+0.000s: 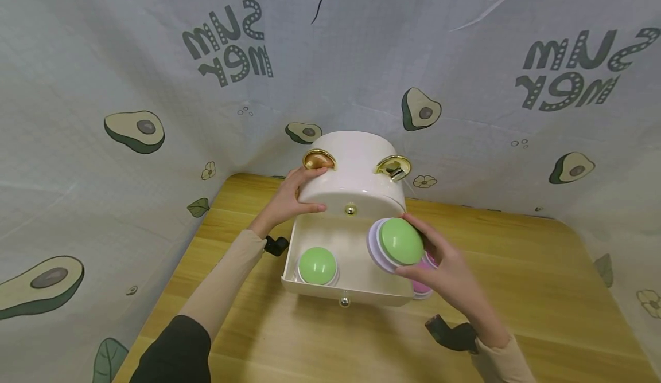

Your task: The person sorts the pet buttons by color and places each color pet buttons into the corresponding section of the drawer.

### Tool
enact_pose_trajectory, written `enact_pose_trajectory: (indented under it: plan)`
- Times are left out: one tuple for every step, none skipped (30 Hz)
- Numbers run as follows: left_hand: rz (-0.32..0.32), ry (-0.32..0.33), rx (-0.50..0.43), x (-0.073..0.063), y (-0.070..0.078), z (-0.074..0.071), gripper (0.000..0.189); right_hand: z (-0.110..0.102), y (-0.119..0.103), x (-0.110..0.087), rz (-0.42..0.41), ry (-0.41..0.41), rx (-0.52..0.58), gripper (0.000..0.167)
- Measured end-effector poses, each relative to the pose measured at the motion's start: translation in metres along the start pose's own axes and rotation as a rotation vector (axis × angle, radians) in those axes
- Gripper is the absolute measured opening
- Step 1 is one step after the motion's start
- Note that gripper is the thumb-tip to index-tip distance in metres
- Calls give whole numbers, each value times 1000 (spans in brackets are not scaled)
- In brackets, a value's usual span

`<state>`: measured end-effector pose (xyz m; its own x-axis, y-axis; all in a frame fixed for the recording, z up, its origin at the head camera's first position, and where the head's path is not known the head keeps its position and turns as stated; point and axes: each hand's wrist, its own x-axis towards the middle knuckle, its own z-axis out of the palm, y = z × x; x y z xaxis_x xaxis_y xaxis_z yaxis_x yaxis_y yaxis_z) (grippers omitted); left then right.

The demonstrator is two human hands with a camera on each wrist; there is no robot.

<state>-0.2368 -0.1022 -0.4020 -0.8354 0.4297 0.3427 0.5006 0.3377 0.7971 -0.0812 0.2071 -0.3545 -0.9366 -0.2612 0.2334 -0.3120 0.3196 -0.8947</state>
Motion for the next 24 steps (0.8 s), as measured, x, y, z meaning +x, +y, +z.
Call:
enact_pose_trajectory:
  plan:
    - [-1, 0, -3, 0, 0, 0, 78, 2, 1, 1, -1, -1, -3, 85]
    - [1, -1, -4, 0, 0, 0, 78, 3, 2, 1, 6, -7, -2, 85]
    - [1, -1, -5, 0, 0, 0, 78, 5, 3, 1, 16, -13, -5, 85]
    - [2, -1, -6, 0, 0, 0, 78, 6, 4, 1, 29, -20, -9, 85]
    - [4, -2, -6, 0, 0, 0, 78, 8, 5, 1, 42, -26, -12, 85]
    - [5, -1, -5, 0, 0, -1, 78, 9, 6, 1, 57, -33, -18, 85]
    - [6, 0, -4, 0, 0, -1, 78, 10, 7, 1, 71, -43, -16, 85]
    - [7, 0, -3, 0, 0, -1, 78, 11, 8, 1, 77, -54, -20, 85]
    - [7, 1, -1, 0, 0, -1, 78, 12, 9, 1, 82, -62, -22, 84]
    - [7, 2, -1, 0, 0, -1, 78, 13, 10, 2, 85, -66, -29, 84]
    - [6, 2, 0, 0, 0, -1, 78, 14, 11, 2, 81, -71, -35, 84]
    - [4, 2, 0, 0, 0, -1, 78, 15, 12, 2, 77, -77, -40, 84]
    - [3, 2, 0, 0, 0, -1, 78, 16, 13, 2, 72, -82, -43, 85]
    - [0, 1, 1, 0, 0, 0, 78, 17, 14, 2, 67, -86, -56, 85]
    - [-2, 1, 0, 0, 0, 0, 78, 18, 15, 2, 66, -90, -61, 85]
    - [-4, 2, -1, 0, 0, 0, 78, 19, 15, 2, 64, -94, -69, 85]
    - [-6, 2, -2, 0, 0, 0, 78, 20, 16, 2, 60, -99, -72, 85]
    - [-8, 3, -3, -1, 0, 0, 78, 20, 17, 2, 58, -105, -73, 85]
    - [-9, 4, -6, -1, 0, -1, 78, 21, 18, 2, 53, -109, -78, 84]
    - [-9, 5, -8, -1, 0, -1, 78, 21, 18, 2, 49, -113, -83, 84]
    - [-10, 5, -12, -1, 0, -1, 78, 22, 19, 2, 43, -117, -83, 84]
    - [-12, 5, -14, -1, 0, -1, 78, 22, 20, 2, 36, -120, -88, 84]
    - [-13, 5, -16, 0, 0, -1, 78, 23, 21, 3, 25, -124, -92, 83]
    - [-15, 5, -18, 0, 0, -1, 77, 23, 22, 3, 18, -128, -98, 83]
